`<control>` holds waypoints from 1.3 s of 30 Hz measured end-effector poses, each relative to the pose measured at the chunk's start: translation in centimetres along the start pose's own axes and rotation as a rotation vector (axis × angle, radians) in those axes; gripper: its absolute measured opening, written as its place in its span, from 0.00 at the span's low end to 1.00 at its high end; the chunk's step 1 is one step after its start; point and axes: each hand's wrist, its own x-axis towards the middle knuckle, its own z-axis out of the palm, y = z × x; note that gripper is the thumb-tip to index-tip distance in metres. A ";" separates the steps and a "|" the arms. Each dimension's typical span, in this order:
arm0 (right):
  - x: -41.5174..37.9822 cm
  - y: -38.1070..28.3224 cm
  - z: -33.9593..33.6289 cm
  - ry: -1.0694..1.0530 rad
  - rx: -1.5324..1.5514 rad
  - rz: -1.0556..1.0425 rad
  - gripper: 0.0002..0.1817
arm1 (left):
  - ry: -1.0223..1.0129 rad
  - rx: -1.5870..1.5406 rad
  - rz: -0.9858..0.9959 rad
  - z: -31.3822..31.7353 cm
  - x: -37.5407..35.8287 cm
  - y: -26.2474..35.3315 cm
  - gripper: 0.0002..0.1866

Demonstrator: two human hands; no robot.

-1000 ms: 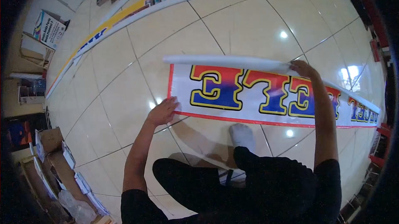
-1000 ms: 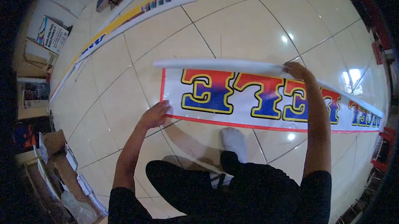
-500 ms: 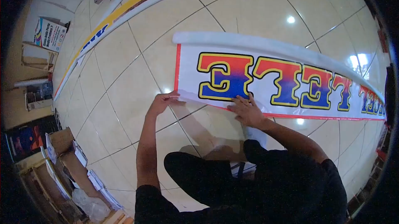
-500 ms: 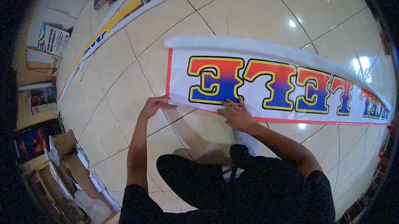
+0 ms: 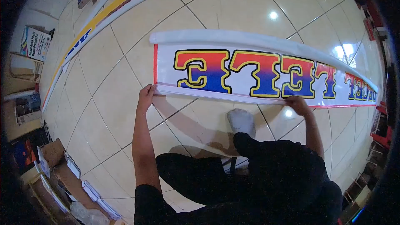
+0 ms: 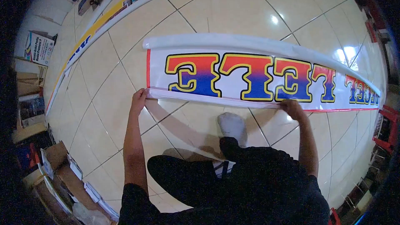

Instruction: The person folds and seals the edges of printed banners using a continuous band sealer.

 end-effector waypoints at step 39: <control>-1.2 -2.1 2.0 0.532 -0.614 -0.062 0.13 | -0.332 1.160 0.211 -4.4 4.8 2.9 0.23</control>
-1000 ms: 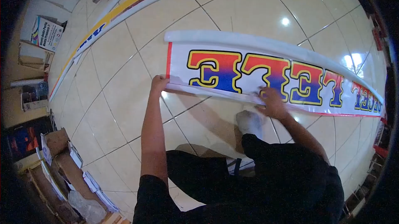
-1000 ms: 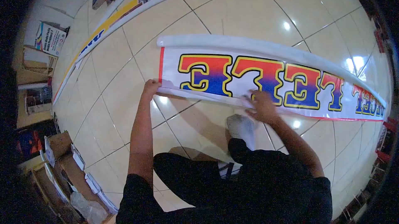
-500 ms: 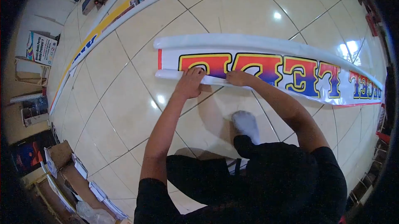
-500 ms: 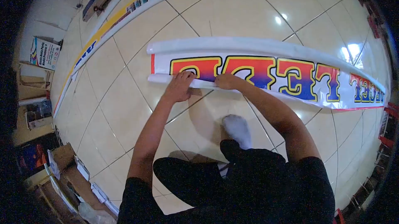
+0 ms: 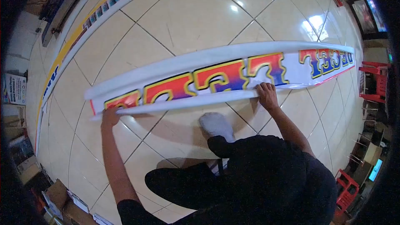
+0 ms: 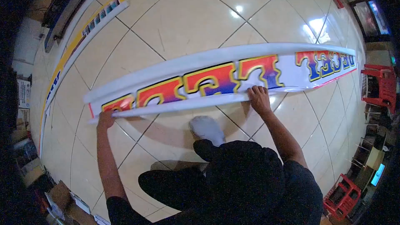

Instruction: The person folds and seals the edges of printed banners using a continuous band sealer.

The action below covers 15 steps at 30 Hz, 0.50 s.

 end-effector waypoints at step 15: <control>5.4 -1.8 -5.4 -0.625 0.339 -0.140 0.29 | 0.242 -0.177 0.366 -2.7 -3.9 30.7 0.21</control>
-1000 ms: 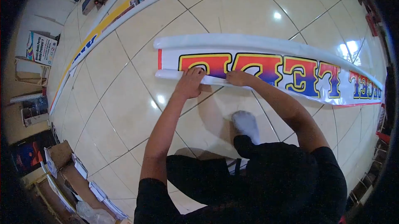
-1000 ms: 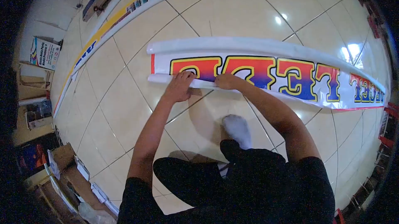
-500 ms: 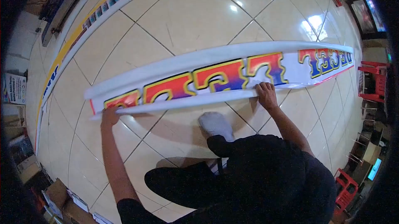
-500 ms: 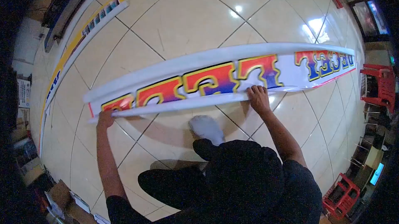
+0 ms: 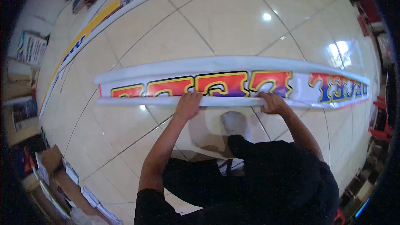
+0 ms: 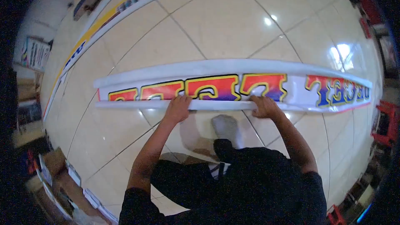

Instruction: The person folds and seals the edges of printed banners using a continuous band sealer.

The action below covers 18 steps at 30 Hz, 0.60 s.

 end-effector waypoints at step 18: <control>-14.1 23.6 1.9 0.692 -0.399 0.352 0.26 | -0.415 -0.041 -0.367 -2.3 -10.1 -18.9 0.27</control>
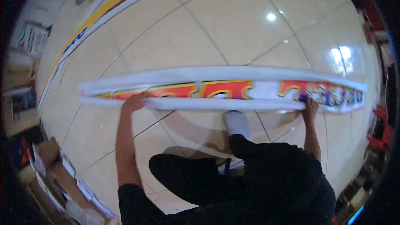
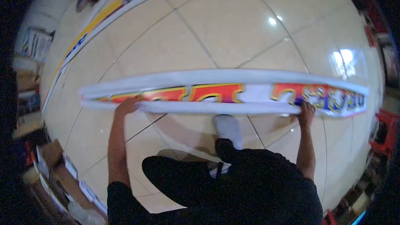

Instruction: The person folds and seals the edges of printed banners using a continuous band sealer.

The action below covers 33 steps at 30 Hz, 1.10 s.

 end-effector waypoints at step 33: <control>20.4 -11.0 -6.6 -0.164 0.202 -0.638 0.30 | 0.628 -0.206 0.159 3.8 -9.1 25.3 0.33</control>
